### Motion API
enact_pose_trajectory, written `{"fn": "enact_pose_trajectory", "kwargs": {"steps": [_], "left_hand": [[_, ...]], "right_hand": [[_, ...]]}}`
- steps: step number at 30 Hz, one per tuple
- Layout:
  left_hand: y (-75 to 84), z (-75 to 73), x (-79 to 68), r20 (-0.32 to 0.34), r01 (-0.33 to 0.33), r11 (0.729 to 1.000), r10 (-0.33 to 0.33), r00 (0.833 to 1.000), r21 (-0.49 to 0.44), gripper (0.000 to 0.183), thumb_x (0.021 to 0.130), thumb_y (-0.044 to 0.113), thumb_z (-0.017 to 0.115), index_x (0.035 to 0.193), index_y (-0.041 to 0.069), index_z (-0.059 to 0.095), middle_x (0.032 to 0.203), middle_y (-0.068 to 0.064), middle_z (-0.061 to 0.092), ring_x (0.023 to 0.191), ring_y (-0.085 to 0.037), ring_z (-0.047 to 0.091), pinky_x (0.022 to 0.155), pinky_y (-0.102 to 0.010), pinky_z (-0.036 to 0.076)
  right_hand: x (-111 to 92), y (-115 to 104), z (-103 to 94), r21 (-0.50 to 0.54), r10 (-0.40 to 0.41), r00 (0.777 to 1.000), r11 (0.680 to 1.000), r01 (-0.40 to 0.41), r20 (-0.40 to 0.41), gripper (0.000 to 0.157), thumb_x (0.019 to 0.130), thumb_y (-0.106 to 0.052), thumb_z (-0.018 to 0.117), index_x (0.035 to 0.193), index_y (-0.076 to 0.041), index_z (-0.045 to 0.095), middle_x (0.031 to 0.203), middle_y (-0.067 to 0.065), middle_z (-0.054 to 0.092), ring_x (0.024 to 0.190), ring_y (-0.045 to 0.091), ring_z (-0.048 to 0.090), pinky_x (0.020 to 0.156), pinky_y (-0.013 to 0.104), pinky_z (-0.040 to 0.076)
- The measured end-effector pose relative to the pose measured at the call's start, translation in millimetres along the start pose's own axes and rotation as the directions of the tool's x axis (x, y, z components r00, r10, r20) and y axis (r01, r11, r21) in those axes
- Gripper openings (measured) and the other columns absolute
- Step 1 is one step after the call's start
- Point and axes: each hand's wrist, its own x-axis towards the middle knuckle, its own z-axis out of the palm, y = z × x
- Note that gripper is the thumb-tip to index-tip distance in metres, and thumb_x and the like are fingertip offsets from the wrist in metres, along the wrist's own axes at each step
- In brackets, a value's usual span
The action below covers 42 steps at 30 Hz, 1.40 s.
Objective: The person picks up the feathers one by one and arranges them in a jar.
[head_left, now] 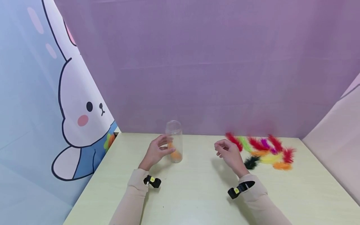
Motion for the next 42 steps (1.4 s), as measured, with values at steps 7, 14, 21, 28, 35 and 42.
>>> {"fn": "enact_pose_trajectory", "kwargs": {"steps": [7, 14, 21, 28, 35, 42], "left_hand": [[-3.0, 0.5, 2.5, -0.003, 0.012, 0.999, -0.012, 1.0, -0.033, 0.069, 0.086, 0.005, 0.082, 0.147, 0.007, 0.05, 0.144, -0.025, 0.058, 0.135, -0.037, 0.056, 0.109, -0.058, 0.05], [-3.7, 0.1, 2.3, -0.007, 0.007, 0.999, -0.007, 1.0, -0.041, 0.068, 0.085, 0.008, 0.084, 0.145, 0.009, 0.053, 0.143, -0.023, 0.06, 0.134, -0.035, 0.057, 0.108, -0.056, 0.052], [-4.2, -1.3, 1.7, -0.016, -0.001, 1.0, 0.0, 1.0, -0.02, 0.064, 0.083, 0.014, 0.086, 0.141, 0.015, 0.057, 0.138, -0.017, 0.065, 0.132, -0.033, 0.06, 0.106, -0.054, 0.054], [-5.2, -1.5, 2.8, -0.009, 0.001, 1.0, -0.001, 1.0, -0.026, 0.066, 0.083, 0.015, 0.086, 0.142, 0.015, 0.057, 0.141, -0.022, 0.061, 0.134, -0.033, 0.058, 0.107, -0.054, 0.053], [-5.0, 0.2, 4.3, -0.007, 0.014, 0.999, -0.014, 1.0, -0.034, 0.068, 0.084, 0.01, 0.085, 0.145, 0.009, 0.054, 0.142, -0.025, 0.06, 0.135, -0.035, 0.057, 0.107, -0.053, 0.053], [-4.4, 2.6, 5.9, -0.006, 0.011, 0.999, -0.011, 1.0, -0.033, 0.07, 0.085, 0.007, 0.083, 0.147, 0.006, 0.051, 0.143, -0.022, 0.061, 0.136, -0.037, 0.055, 0.108, -0.055, 0.052]], "right_hand": [[-5.1, 10.7, -29.1, -0.09, -0.008, 1.0, 0.996, 0.008, 0.002, 0.02, 0.101, -0.02, 0.066, 0.113, -0.004, 0.069, 0.101, 0.022, 0.069, 0.081, 0.028, 0.069, 0.07, 0.022, 0.06], [-9.7, 21.6, -65.1, -0.246, 0.018, 1.0, 0.969, -0.015, 0.008, 0.029, 0.102, -0.028, 0.065, 0.117, -0.003, 0.068, 0.106, 0.023, 0.07, 0.085, 0.031, 0.07, 0.069, 0.023, 0.058], [-15.5, 30.3, -96.6, -0.373, 0.008, 0.998, 0.928, 0.013, 0.055, 0.027, 0.102, -0.027, 0.065, 0.115, -0.005, 0.069, 0.102, 0.019, 0.072, 0.081, 0.022, 0.065, 0.066, 0.023, 0.058], [-19.3, 40.7, -112.3, -0.483, -0.058, 0.985, 0.866, 0.131, 0.163, 0.012, 0.096, -0.013, 0.071, 0.104, -0.005, 0.074, 0.09, 0.005, 0.073, 0.078, 0.015, 0.061, 0.064, 0.021, 0.056], [-22.0, 51.2, -118.0, -0.562, -0.076, 0.968, 0.802, 0.201, 0.238, 0.004, 0.089, -0.01, 0.077, 0.093, -0.012, 0.076, 0.086, -0.003, 0.071, 0.079, 0.012, 0.06, 0.069, 0.023, 0.054], [-21.7, 61.1, -122.1, -0.571, -0.052, 0.959, 0.793, 0.21, 0.28, 0.009, 0.089, -0.006, 0.076, 0.094, -0.013, 0.076, 0.089, -0.002, 0.07, 0.079, 0.013, 0.059, 0.065, 0.022, 0.053]]}}
